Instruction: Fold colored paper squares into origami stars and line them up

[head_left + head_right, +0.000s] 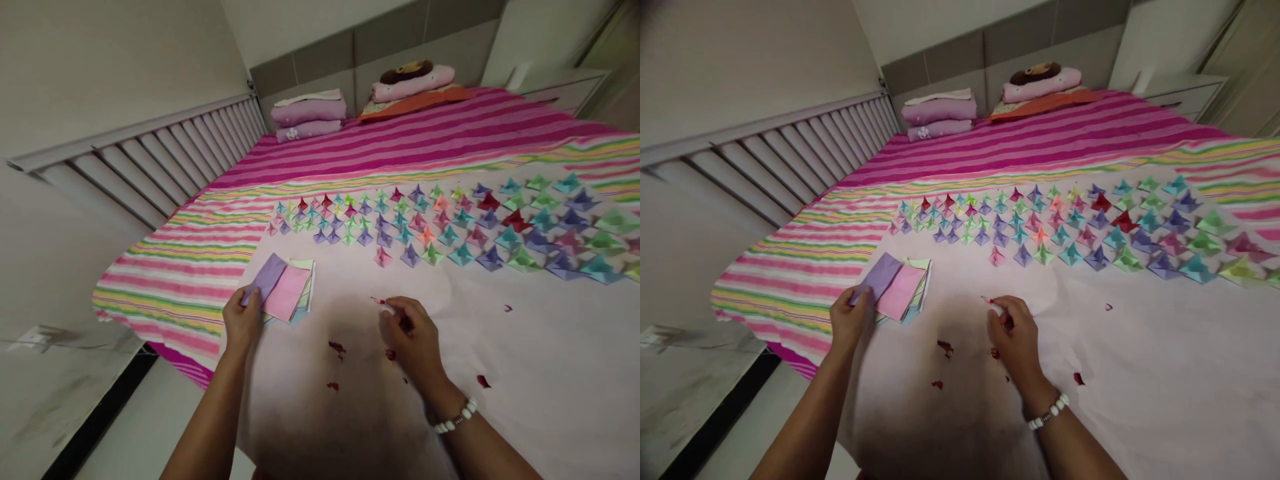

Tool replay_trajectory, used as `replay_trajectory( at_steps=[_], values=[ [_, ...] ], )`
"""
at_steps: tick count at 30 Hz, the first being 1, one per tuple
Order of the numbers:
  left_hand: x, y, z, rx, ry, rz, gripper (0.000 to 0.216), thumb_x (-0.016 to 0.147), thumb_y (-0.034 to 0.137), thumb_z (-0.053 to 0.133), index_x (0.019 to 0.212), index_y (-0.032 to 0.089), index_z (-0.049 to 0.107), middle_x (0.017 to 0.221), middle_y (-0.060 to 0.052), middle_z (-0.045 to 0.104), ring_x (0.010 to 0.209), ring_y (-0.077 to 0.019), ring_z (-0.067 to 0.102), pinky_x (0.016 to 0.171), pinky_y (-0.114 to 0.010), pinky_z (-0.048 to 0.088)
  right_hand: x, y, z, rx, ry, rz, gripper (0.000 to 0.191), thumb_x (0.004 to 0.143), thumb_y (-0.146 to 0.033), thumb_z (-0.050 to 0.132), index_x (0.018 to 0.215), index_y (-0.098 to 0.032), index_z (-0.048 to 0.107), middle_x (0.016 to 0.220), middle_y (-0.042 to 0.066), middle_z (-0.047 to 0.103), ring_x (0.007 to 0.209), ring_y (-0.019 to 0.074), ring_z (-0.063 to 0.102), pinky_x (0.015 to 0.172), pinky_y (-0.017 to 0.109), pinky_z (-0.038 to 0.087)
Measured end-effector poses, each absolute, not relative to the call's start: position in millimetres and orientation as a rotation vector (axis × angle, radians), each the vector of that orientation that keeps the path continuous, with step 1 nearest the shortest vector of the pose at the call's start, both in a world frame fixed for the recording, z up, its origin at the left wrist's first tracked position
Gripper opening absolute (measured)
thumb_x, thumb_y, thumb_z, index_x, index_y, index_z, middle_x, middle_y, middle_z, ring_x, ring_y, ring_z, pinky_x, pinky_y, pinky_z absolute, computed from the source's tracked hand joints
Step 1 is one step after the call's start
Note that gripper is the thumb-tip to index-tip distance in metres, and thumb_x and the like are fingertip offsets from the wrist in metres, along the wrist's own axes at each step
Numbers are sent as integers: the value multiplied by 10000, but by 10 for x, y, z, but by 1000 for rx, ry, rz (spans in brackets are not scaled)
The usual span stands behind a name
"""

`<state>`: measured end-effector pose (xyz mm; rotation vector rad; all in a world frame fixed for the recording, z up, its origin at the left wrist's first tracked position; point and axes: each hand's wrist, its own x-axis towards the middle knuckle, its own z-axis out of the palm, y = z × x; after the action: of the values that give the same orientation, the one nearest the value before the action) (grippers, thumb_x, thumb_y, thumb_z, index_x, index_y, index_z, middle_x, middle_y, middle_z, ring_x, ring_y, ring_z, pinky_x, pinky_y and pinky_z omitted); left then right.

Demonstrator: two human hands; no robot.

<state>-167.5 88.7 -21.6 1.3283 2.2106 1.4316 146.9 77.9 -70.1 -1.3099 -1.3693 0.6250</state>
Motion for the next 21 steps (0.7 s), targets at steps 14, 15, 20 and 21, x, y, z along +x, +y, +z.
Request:
replay_trajectory(
  at_steps=[14,15,20,21],
  values=[
    [-1191,667,439,362,1117,1663,324,886,148,474,1181,116,603,1046,-106,735,1055,-215,663,889,-317,572,1446,742,-604,-1270,-1310,644,199,809,-351,611,890,-174,651,750,36,614,575,152,524,517,281,447],
    [-1126,641,443,375,1095,1633,324,893,166,471,1187,121,601,1065,-105,730,1082,-223,650,908,-331,564,1447,723,-550,-1268,-1303,664,211,806,-363,612,882,-172,657,701,27,610,571,157,528,522,283,447],
    [-807,557,411,487,979,1466,343,889,247,492,1206,157,590,1089,-102,722,1120,-257,627,972,-403,525,1450,548,-175,-1176,-1330,792,220,821,-390,603,805,-184,678,719,40,659,637,173,574,595,296,475],
    [-747,542,404,497,957,1441,344,887,257,494,1200,156,591,1095,-105,719,1123,-260,625,973,-410,523,1450,508,-103,-1157,-1331,816,230,829,-398,595,785,-188,676,710,36,653,634,172,571,591,294,477]
  ],
)
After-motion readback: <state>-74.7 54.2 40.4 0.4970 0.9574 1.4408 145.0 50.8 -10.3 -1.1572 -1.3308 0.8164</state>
